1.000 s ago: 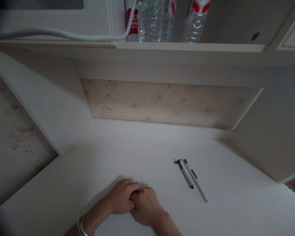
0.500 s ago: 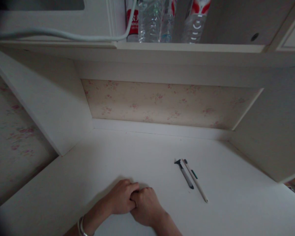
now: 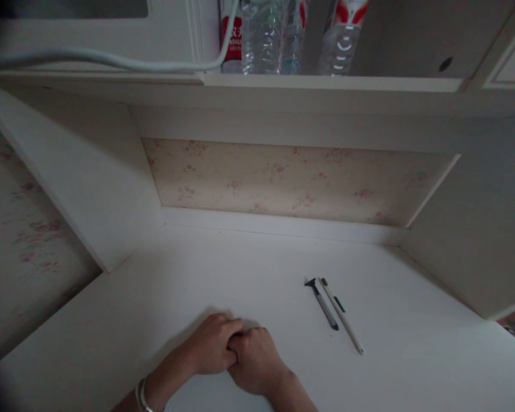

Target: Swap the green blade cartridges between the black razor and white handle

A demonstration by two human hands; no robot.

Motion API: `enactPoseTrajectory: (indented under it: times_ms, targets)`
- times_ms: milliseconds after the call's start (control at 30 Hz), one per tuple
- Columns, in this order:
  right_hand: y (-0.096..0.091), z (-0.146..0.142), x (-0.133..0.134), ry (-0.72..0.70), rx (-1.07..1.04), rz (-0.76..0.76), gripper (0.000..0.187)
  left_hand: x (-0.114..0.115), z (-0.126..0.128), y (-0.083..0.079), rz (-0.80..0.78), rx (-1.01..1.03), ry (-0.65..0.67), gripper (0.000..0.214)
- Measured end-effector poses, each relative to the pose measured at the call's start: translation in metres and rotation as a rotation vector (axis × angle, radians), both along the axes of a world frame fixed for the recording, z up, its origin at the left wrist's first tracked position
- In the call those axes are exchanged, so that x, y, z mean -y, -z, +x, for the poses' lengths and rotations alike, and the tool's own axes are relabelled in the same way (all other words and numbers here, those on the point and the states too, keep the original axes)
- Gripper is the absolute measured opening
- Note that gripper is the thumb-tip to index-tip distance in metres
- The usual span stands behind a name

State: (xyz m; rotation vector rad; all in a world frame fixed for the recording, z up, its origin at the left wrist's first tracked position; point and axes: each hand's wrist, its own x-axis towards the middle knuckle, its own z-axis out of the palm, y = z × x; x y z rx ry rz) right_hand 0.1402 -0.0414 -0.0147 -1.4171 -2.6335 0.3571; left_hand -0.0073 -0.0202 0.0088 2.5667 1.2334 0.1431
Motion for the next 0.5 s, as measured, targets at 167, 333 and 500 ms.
enactPoseTrajectory:
  times_ms: [167, 333, 500]
  targets:
    - [0.0021, 0.0005, 0.0002, 0.002, -0.007, -0.002, 0.019, -0.0004, 0.0003, 0.0023, 0.002, 0.003, -0.006, 0.022]
    - [0.0002, 0.0001, -0.0003, 0.004, -0.009, 0.0, 0.019, -0.0004, -0.0003, 0.0036, 0.013, 0.008, 0.002, 0.022]
    - [-0.0004, -0.0002, 0.0, 0.003, 0.007, -0.008, 0.02, -0.0002, -0.0004, 0.0024, 0.021, 0.005, 0.002, 0.022]
